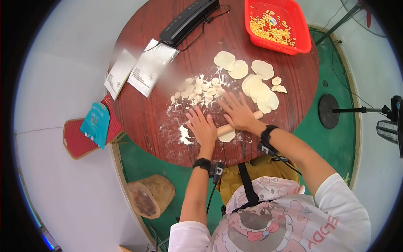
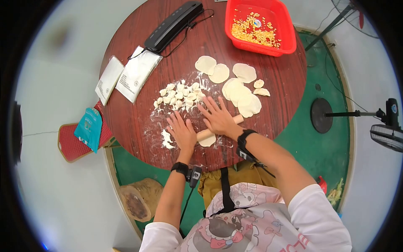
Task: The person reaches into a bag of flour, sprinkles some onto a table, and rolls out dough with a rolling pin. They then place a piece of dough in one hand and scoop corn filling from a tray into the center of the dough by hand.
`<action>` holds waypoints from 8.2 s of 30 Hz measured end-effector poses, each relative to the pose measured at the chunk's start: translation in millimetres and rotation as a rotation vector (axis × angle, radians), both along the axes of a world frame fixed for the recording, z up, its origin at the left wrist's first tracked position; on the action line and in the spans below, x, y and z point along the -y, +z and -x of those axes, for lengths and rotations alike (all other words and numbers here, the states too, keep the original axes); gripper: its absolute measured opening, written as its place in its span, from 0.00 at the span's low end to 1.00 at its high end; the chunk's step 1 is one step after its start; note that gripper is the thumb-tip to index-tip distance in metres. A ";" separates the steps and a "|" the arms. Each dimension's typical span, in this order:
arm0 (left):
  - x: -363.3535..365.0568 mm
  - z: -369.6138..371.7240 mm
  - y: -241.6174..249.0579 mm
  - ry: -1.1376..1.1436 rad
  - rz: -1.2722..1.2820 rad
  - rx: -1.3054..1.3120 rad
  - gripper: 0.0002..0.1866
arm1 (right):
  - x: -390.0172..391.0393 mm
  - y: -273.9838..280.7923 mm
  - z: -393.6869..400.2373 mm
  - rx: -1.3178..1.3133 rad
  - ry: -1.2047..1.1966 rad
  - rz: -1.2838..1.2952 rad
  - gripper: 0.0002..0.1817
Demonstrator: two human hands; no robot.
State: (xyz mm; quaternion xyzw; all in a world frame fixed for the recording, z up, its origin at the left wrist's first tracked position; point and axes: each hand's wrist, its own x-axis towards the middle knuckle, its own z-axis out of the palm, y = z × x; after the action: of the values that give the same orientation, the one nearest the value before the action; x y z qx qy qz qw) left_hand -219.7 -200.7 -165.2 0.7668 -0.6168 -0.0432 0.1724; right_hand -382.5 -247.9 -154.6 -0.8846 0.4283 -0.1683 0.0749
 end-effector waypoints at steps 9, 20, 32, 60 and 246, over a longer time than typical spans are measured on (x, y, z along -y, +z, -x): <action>-80.1 17.6 -4.4 -0.082 -0.162 0.101 0.29 | -75.5 -3.9 26.2 -0.075 0.091 -0.153 0.32; 28.3 -12.0 5.3 -0.036 0.027 0.004 0.29 | 25.3 3.4 -16.0 0.032 -0.086 0.021 0.31; -67.3 17.8 4.3 -0.099 -0.206 0.092 0.31 | -62.4 -5.0 16.7 0.003 0.001 -0.175 0.34; -19.9 5.3 -6.4 0.132 -0.170 0.056 0.32 | -47.9 -4.6 39.0 -0.078 0.038 -0.108 0.31; -2.5 -11.1 -5.2 0.063 0.014 -0.092 0.31 | 17.8 2.3 -7.8 -0.078 0.024 -0.045 0.34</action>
State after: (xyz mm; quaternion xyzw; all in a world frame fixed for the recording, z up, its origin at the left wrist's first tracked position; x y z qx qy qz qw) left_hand -208.6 -198.2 -170.4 0.7818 -0.5841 -0.0686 0.2071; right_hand -374.7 -265.7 -152.4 -0.8938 0.4237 -0.1233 0.0801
